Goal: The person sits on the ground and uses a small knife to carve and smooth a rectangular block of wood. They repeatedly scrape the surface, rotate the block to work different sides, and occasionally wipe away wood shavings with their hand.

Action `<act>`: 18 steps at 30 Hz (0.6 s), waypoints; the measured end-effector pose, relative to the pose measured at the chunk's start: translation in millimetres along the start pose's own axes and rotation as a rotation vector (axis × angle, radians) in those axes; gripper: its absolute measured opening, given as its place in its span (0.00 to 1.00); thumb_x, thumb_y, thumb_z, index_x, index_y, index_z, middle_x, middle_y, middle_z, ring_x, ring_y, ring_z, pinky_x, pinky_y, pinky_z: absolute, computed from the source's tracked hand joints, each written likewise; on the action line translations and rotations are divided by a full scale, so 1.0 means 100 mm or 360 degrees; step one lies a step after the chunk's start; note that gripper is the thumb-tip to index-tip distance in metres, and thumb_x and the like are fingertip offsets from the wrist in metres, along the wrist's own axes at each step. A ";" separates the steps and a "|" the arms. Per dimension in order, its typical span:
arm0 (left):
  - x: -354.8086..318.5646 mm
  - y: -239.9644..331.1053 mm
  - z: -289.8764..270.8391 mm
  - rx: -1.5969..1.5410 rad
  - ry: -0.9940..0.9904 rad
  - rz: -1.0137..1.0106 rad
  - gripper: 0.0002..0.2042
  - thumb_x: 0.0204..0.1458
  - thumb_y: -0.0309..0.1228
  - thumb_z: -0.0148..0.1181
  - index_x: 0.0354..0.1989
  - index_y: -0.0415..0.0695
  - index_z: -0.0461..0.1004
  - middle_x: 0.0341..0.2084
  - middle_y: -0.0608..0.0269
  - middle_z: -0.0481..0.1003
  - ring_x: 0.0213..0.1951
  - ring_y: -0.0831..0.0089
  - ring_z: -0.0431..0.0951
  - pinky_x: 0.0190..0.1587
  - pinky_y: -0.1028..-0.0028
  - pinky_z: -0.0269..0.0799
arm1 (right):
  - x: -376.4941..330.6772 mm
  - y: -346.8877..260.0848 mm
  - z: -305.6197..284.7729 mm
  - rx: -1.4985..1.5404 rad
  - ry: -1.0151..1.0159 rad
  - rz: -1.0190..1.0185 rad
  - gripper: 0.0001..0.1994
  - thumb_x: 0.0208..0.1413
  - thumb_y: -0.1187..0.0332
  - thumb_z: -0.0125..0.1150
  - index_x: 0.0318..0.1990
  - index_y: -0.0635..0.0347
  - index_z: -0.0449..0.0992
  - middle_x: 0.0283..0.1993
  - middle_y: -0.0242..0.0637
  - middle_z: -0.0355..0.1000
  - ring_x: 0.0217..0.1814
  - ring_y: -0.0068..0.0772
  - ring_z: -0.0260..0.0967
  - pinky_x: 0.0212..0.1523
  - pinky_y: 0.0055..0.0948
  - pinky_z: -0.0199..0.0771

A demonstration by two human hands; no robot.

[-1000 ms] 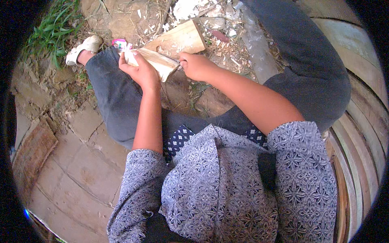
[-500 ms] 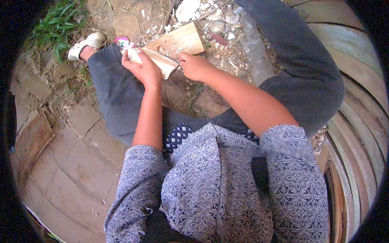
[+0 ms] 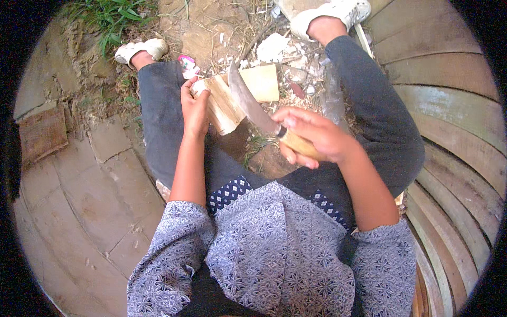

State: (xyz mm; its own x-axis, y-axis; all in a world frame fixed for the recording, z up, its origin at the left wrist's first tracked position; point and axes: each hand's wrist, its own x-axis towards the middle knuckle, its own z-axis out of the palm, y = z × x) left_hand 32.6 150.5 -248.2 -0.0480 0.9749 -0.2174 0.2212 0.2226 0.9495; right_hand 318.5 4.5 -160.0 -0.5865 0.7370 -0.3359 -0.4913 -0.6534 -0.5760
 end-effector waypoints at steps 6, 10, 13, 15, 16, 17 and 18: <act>0.14 0.02 0.23 -0.0986 -0.0189 0.0012 0.27 0.56 0.18 0.52 0.66 0.43 0.57 0.57 0.49 0.68 0.57 0.61 0.71 0.60 0.62 0.68 | -0.12 0.06 0.12 0.0037 -0.0058 -0.0165 0.16 0.74 0.58 0.40 0.60 0.57 0.62 0.25 0.48 0.69 0.12 0.24 0.60 0.12 0.21 0.58; 0.35 -0.08 0.15 -0.1004 -0.0377 -0.0229 0.30 0.56 0.23 0.55 0.69 0.44 0.56 0.59 0.47 0.67 0.59 0.57 0.70 0.61 0.60 0.66 | -0.12 0.04 0.21 0.0051 -0.0081 -0.0220 0.16 0.73 0.58 0.40 0.60 0.57 0.62 0.26 0.48 0.70 0.12 0.24 0.60 0.13 0.21 0.59; 0.41 -0.28 -0.01 0.0045 -0.0030 -0.0390 0.30 0.56 0.30 0.59 0.68 0.43 0.58 0.59 0.47 0.67 0.59 0.56 0.69 0.60 0.62 0.66 | -0.07 0.04 0.25 0.0017 -0.0136 -0.0269 0.16 0.73 0.59 0.41 0.61 0.56 0.62 0.26 0.48 0.70 0.13 0.24 0.61 0.14 0.22 0.60; 0.16 -0.13 0.05 0.1125 0.0331 0.0375 0.27 0.58 0.40 0.61 0.62 0.39 0.64 0.54 0.52 0.72 0.51 0.59 0.76 0.53 0.63 0.72 | -0.05 0.06 0.24 -0.0044 -0.0070 -0.0295 0.16 0.73 0.60 0.41 0.61 0.57 0.63 0.27 0.46 0.70 0.14 0.23 0.61 0.15 0.22 0.61; -0.01 0.21 0.13 0.1037 0.0280 0.0567 0.26 0.59 0.42 0.61 0.60 0.38 0.67 0.53 0.54 0.74 0.50 0.61 0.76 0.52 0.65 0.73 | -0.05 0.06 0.22 -0.0072 -0.0025 -0.0315 0.16 0.73 0.60 0.41 0.61 0.57 0.63 0.27 0.45 0.70 0.14 0.23 0.61 0.15 0.21 0.61; -0.23 0.58 0.17 0.0240 -0.0153 0.0303 0.24 0.60 0.43 0.60 0.58 0.38 0.69 0.50 0.55 0.75 0.49 0.64 0.77 0.50 0.67 0.74 | -0.04 0.06 0.22 -0.0143 0.0034 -0.0309 0.16 0.73 0.60 0.41 0.61 0.58 0.63 0.27 0.44 0.70 0.14 0.22 0.61 0.15 0.21 0.61; -0.46 0.87 0.24 -0.0570 -0.0571 0.0005 0.23 0.62 0.44 0.59 0.56 0.38 0.71 0.48 0.56 0.77 0.47 0.68 0.78 0.47 0.69 0.76 | -0.02 0.05 0.21 -0.0214 0.0104 -0.0291 0.16 0.73 0.61 0.40 0.61 0.58 0.63 0.27 0.44 0.70 0.14 0.22 0.61 0.15 0.21 0.60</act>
State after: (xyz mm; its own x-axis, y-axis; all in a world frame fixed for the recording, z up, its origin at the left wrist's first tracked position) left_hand 77.0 124.5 -161.1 0.3039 0.9273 -0.2186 -0.1302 0.2677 0.9547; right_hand 303.5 -4.2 -146.8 -0.4503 0.8536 -0.2620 -0.4928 -0.4823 -0.7243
